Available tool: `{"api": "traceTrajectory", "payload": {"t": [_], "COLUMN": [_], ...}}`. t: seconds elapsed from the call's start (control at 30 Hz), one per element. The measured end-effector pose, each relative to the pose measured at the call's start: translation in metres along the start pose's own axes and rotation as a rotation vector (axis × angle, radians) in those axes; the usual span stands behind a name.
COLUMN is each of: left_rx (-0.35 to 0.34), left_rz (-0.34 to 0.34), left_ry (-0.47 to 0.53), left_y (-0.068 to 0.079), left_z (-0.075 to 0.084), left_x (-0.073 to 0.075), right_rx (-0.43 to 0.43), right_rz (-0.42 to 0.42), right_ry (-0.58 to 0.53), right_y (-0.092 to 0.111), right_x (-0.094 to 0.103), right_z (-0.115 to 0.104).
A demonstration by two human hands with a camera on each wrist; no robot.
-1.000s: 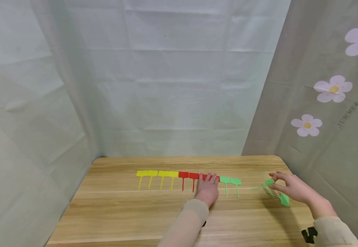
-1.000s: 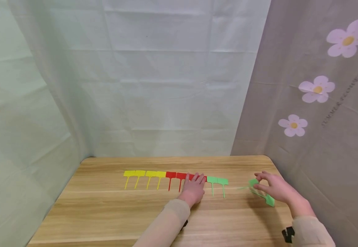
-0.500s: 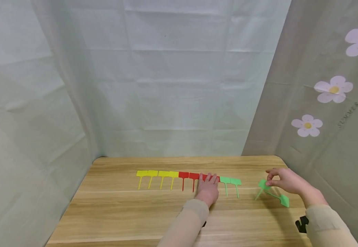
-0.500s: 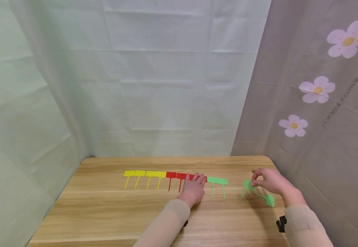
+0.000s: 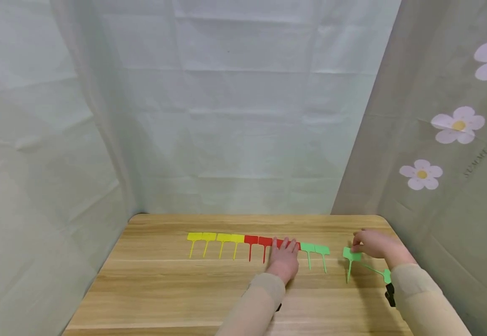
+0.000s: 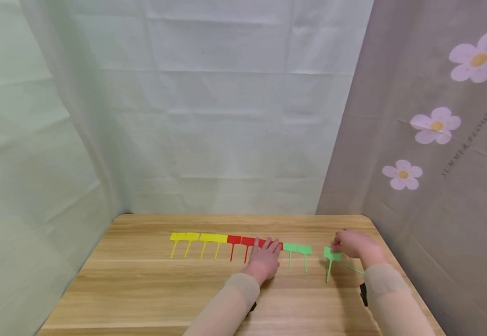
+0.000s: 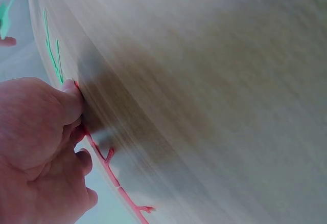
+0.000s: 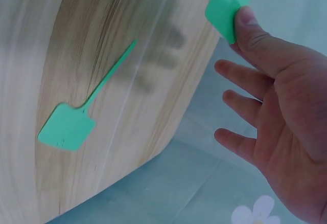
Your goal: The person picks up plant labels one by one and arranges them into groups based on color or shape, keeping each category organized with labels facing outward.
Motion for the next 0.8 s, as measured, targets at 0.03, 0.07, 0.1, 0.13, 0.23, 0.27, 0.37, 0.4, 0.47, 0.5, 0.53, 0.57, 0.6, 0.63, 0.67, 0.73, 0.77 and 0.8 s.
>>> {"api": "traceTrajectory", "payload": {"t": [0.03,0.07,0.1,0.13,0.23,0.27,0.37,0.4,0.47,0.5,0.53,0.57,0.6,0.63,0.67,0.73,0.77,0.8], "left_rx": [-0.001,-0.002,-0.002,-0.002,0.001,0.002,0.003,0.002,0.001,0.000,0.000,-0.001,0.000,0.002,0.004,0.009,0.010,0.012], "left_rz": [-0.001,-0.004,-0.004,-0.005,-0.006,-0.006,0.000,0.001,0.006,0.006,0.009,0.010,0.013,0.013,0.013,0.015,0.014,0.012], "left_ry": [-0.004,-0.007,-0.008,-0.010,-0.006,-0.003,0.004,0.005,0.005,0.005,0.008,0.010,0.009,0.011,0.013,0.012,0.008,0.006], "left_y": [0.000,0.000,0.000,-0.001,-0.001,-0.001,0.000,0.000,0.001,0.001,0.001,0.001,0.002,0.002,0.002,0.002,0.002,0.002], "left_z": [0.000,0.000,0.001,0.001,0.002,0.002,0.002,0.002,0.002,0.002,0.002,0.002,0.002,0.002,0.002,0.001,0.001,0.001], "left_x": [0.000,-0.001,-0.001,-0.001,-0.001,-0.001,0.000,0.001,0.002,0.002,0.003,0.003,0.003,0.003,0.002,0.002,0.002,0.001], "right_rx": [-0.003,0.002,0.000,-0.008,-0.017,-0.017,-0.015,-0.019,-0.015,-0.021,-0.030,-0.033,-0.047,-0.051,-0.065,-0.075,-0.080,-0.085], "right_rz": [-0.008,-0.013,-0.021,-0.026,-0.026,-0.024,-0.011,-0.007,0.000,0.003,0.007,0.011,0.012,0.017,0.020,0.028,0.030,0.031], "right_ry": [0.006,0.012,0.008,0.000,-0.011,-0.016,-0.025,-0.030,-0.026,-0.023,-0.020,-0.014,-0.015,-0.009,-0.009,-0.011,-0.015,-0.017], "right_y": [-0.002,-0.004,-0.006,-0.008,-0.012,-0.014,-0.020,-0.022,-0.025,-0.027,-0.028,-0.029,-0.031,-0.032,-0.034,-0.036,-0.038,-0.040], "right_x": [-0.001,-0.001,-0.001,-0.001,-0.003,-0.004,-0.009,-0.011,-0.015,-0.017,-0.019,-0.020,-0.022,-0.023,-0.025,-0.027,-0.028,-0.029], "right_z": [-0.001,-0.002,-0.003,-0.003,-0.004,-0.005,-0.005,-0.006,-0.007,-0.007,-0.007,-0.008,-0.008,-0.008,-0.008,-0.007,-0.005,-0.004]}}
Point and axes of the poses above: each hand's wrist, its own y-axis away from the middle knuckle, its own x-axis out of the back of the hand, z = x × y, the point moved 4 cm from there along -y, towards the middle knuckle, and after that the axes turned 8 degrees about -x, right-handed, at the moved point
